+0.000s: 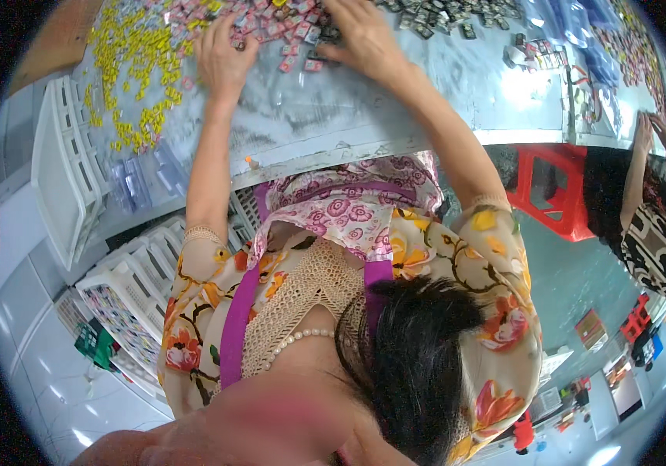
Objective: Sorting and counting small toy components on a factory workbench.
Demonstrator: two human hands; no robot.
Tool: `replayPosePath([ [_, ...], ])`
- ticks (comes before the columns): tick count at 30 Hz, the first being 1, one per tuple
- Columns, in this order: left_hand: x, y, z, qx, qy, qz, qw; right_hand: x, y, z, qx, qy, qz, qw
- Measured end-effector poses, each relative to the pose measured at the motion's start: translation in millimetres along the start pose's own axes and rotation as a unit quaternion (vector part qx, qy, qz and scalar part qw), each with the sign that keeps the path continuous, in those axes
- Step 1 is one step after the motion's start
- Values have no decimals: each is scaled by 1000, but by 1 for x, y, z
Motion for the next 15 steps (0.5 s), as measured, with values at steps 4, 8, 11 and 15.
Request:
replayPosePath([
  [4, -6, 10, -4, 53, -17, 10, 998, -28, -5, -33, -65, 39, 24, 997],
  [8, -13, -10, -9, 70, -8, 72, 995, -66, -6, -50, -97, 71, -31, 992],
  [11, -13, -35, -30, 133, 7, 160, 978, -85, 10, -67, -98, 81, -116, 985],
  [15, -73, -58, -45, 408, 58, 247, 877, -157, -29, -32, -376, 263, -65, 886],
])
Point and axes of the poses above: each hand's wrist, its own x-axis away from the middle knuckle, its own z-axis out of the back of the hand, y = z × x, the point moved 10 cm from there along -x, towards the middle knuckle, and after that the axes turned 2 degrees about -x, right-handed, at the moved point
